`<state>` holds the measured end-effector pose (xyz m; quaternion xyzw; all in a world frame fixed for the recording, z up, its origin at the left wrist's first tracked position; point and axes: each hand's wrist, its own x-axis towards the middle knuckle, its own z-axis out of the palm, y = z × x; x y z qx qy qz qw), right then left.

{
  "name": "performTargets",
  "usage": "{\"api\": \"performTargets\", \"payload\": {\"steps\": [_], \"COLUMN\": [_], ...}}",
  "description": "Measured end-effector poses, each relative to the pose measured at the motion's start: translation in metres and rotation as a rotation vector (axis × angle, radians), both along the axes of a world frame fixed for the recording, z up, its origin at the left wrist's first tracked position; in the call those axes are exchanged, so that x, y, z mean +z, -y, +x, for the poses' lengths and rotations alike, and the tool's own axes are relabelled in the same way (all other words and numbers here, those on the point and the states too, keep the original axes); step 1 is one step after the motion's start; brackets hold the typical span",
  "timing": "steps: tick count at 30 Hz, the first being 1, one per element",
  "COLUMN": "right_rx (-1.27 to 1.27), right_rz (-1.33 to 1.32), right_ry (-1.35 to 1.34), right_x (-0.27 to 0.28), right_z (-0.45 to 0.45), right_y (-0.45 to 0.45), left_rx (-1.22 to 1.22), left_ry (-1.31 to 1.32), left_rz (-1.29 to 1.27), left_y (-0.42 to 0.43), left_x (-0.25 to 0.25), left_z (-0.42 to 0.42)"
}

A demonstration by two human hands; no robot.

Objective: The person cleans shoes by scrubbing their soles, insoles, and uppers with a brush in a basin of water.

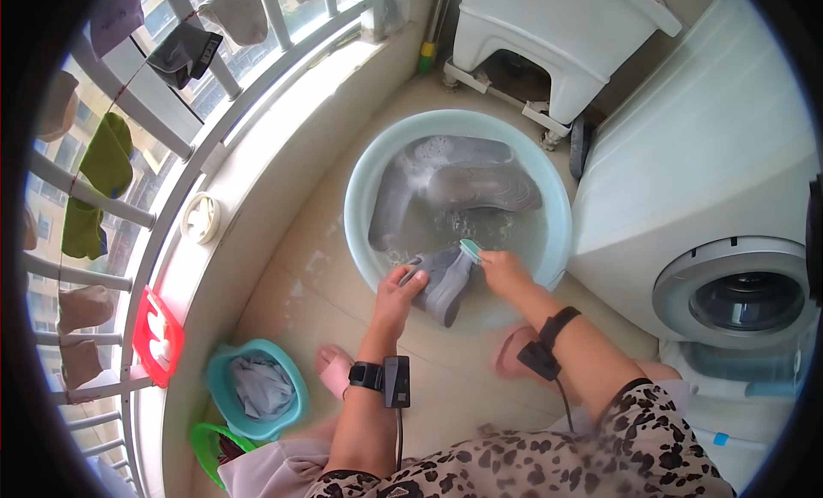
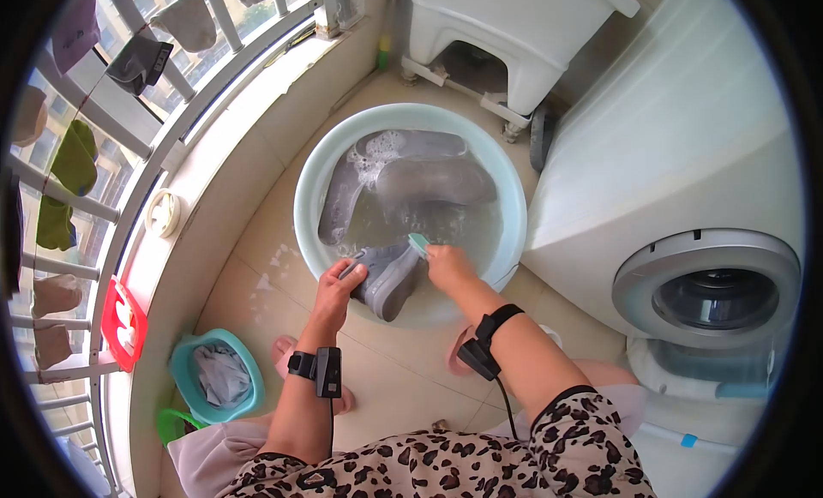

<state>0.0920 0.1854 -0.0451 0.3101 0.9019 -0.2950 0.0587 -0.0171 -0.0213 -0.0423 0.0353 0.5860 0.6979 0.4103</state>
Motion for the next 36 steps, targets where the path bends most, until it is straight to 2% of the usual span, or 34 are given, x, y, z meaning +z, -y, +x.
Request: {"api": "performTargets", "payload": {"steps": [4,5,8,9,11,13,16,18,19,21,22,23,25,28,30,31,34,36], "right_rx": [-0.028,0.104,0.189,0.172,0.132,0.229,0.561,0.486,0.452,0.337,0.335,0.337,0.339,0.372,0.47,0.445,0.416,0.486], "right_rz": [0.236,0.237,-0.038,-0.067,-0.125,-0.19,0.061,0.144,0.191,0.291,0.246,0.202,0.119,0.063,0.097,0.137,0.241,0.258], "right_ry": [0.231,0.432,0.088,0.081,0.066,-0.004,0.118,0.216,0.257,0.267,0.16,0.051,-0.031,0.05,0.143,0.182,0.22,0.194], "right_x": [0.014,-0.009,-0.014,0.005,0.083,0.127,0.152,0.124,0.105,0.057,0.047,0.04,0.054,0.131,0.15,0.142,0.08,0.043], "right_z": [0.004,0.012,0.042,0.044,0.042,0.054,0.062,0.05,0.038,0.012,0.01,0.008,0.018,0.048,0.067,0.064,0.027,-0.007], "right_y": [-0.026,-0.037,-0.036,-0.034,-0.022,-0.015,0.009,0.02,0.019,-0.001,-0.01,-0.021,-0.027,0.0,0.013,0.015,0.01,-0.003], "left_rx": [-0.196,-0.227,-0.331,-0.369,-0.395,-0.39,-0.328,-0.285,-0.3,-0.302,-0.303,-0.322,-0.357,-0.34,-0.264,-0.227,-0.22,-0.204], "left_ry": [0.04,0.054,0.055,0.051,0.07,0.03,-0.167,-0.39,-0.326,-0.405,-0.45,-0.38,-0.201,-0.146,-0.253,-0.308,-0.259,-0.033], "left_rz": [0.017,0.016,-0.021,-0.042,-0.078,-0.088,-0.103,-0.146,-0.072,-0.132,-0.167,-0.153,-0.12,-0.084,-0.117,-0.134,-0.131,-0.099], "left_y": [0.008,0.008,0.009,0.009,0.006,0.002,-0.015,-0.029,-0.03,-0.038,-0.039,-0.039,-0.035,-0.038,-0.046,-0.049,-0.048,-0.042], "left_x": [0.014,0.019,0.028,0.026,0.017,0.01,-0.004,-0.023,-0.024,-0.006,0.002,0.001,-0.011,-0.022,-0.014,-0.01,-0.017,-0.014], "left_z": [0.002,0.001,-0.002,-0.001,0.003,0.01,0.03,0.044,0.044,0.047,0.045,0.038,0.039,0.052,0.059,0.062,0.07,0.068]}}
